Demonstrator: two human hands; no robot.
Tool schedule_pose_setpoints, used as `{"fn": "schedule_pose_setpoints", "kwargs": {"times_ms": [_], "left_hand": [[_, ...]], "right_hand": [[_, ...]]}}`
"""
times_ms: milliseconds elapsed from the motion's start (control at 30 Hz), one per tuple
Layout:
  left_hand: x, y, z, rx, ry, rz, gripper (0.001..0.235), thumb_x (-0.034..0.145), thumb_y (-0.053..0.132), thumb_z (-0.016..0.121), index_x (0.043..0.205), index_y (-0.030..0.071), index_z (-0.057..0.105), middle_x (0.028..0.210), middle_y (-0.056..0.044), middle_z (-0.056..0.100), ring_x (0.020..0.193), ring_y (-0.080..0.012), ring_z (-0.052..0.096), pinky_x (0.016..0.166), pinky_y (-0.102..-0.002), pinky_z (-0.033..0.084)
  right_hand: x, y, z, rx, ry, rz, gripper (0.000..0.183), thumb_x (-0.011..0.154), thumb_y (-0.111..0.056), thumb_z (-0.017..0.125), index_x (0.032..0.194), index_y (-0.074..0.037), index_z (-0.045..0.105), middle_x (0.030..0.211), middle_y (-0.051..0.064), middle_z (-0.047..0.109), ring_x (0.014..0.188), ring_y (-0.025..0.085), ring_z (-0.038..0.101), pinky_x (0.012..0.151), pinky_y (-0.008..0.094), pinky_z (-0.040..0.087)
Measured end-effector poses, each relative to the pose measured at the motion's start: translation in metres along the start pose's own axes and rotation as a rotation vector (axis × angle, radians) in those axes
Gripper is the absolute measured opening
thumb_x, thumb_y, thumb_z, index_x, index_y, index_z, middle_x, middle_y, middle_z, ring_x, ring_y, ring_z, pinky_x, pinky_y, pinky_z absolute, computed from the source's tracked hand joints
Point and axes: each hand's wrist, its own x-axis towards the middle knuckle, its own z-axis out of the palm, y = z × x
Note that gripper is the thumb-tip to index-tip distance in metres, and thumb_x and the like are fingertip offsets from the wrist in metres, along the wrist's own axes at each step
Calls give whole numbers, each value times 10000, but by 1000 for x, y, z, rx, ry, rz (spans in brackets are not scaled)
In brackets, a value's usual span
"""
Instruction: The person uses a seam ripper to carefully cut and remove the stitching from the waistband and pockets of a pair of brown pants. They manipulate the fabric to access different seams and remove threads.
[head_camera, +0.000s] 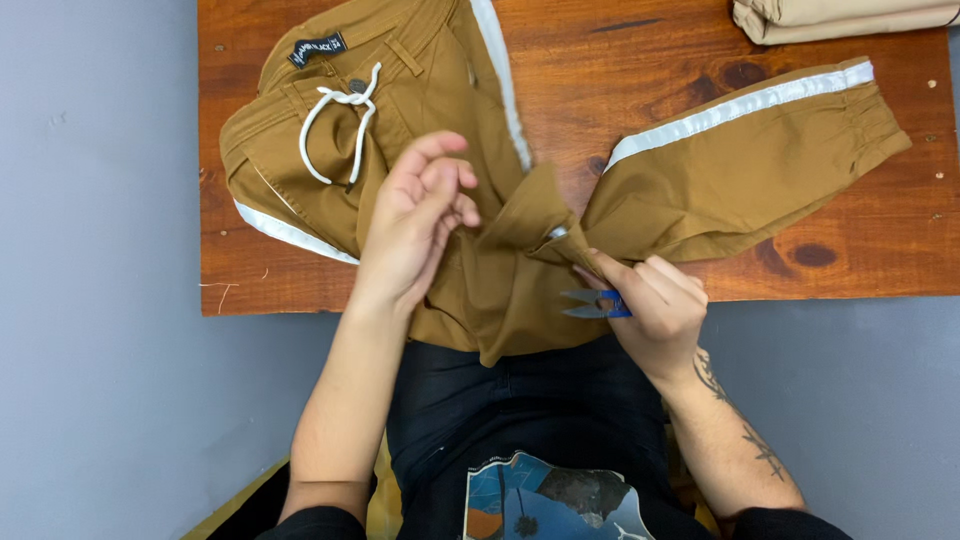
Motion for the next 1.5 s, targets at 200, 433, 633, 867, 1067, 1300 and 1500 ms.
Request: {"fn": "schedule_pose_setpoints", "kwargs": {"times_ms": [200, 433, 633, 867, 1067, 1300, 1500], "left_hand": [[-11, 17, 25, 1160, -158, 296, 414, 921, 406, 741, 1083, 55, 593, 1165, -104, 616, 1083, -301, 530, 910, -410, 424], [45, -21, -9, 801, -278, 107, 235, 1075, 269, 566, 904, 173, 696, 663, 122, 534, 718, -40, 494, 725, -237, 472], [22, -8, 22, 1137, -95, 601, 258, 999, 275, 718, 1210, 164, 619, 1128, -68, 634, 1043, -348, 661, 917, -455, 528], [13, -24, 9, 1556, -139, 956, 289, 1061, 415, 570, 1292, 335, 725, 1369, 6, 539, 1267, -269, 424, 1054, -443, 360], [32, -23, 19, 1553, -230, 820, 317, 1044, 400, 625, 1277, 194, 688, 1391, -32, 583, 1324, -274, 514, 1011, -422, 478], [54, -10, 25, 876, -388, 9, 374, 937, 427, 702, 1111, 96, 707, 945, -65, 709, 894, -295, 635, 803, -429, 477], [60, -41, 1, 154, -331, -228, 359, 1053, 225, 623, 1376, 68, 629, 1235, -66, 723, 1124, -147, 680, 1004, -344, 560]], "right_hand": [[6, -6, -2, 102, 54, 70, 103, 926, -178, 831, 965, -91, 795, 570, 22, 499, 511, 248, 544, 526, 342, 490], [3, 23, -1, 304, -22, 318, 208, 896, -183, 887, 890, -39, 737, 640, 72, 615, 611, 327, 650, 579, 406, 519], [16, 32, -2, 354, -140, 520, 160, 923, -144, 855, 852, -85, 724, 505, 45, 451, 519, 230, 569, 539, 347, 451], [11, 39, -3, 419, -195, 562, 160, 902, -149, 846, 831, -89, 716, 469, 24, 335, 493, 151, 442, 506, 320, 373], [20, 37, -11, 514, -291, 515, 176, 881, -88, 840, 805, -34, 690, 499, 109, 441, 512, 172, 502, 495, 352, 383], [31, 35, -11, 586, -333, 552, 263, 932, -113, 773, 714, -54, 639, 457, 16, 338, 526, 74, 347, 497, 254, 308], [30, 46, -12, 579, -339, 574, 444, 986, -129, 705, 579, -131, 528, 437, -18, 299, 498, 73, 286, 485, 247, 259]]}}
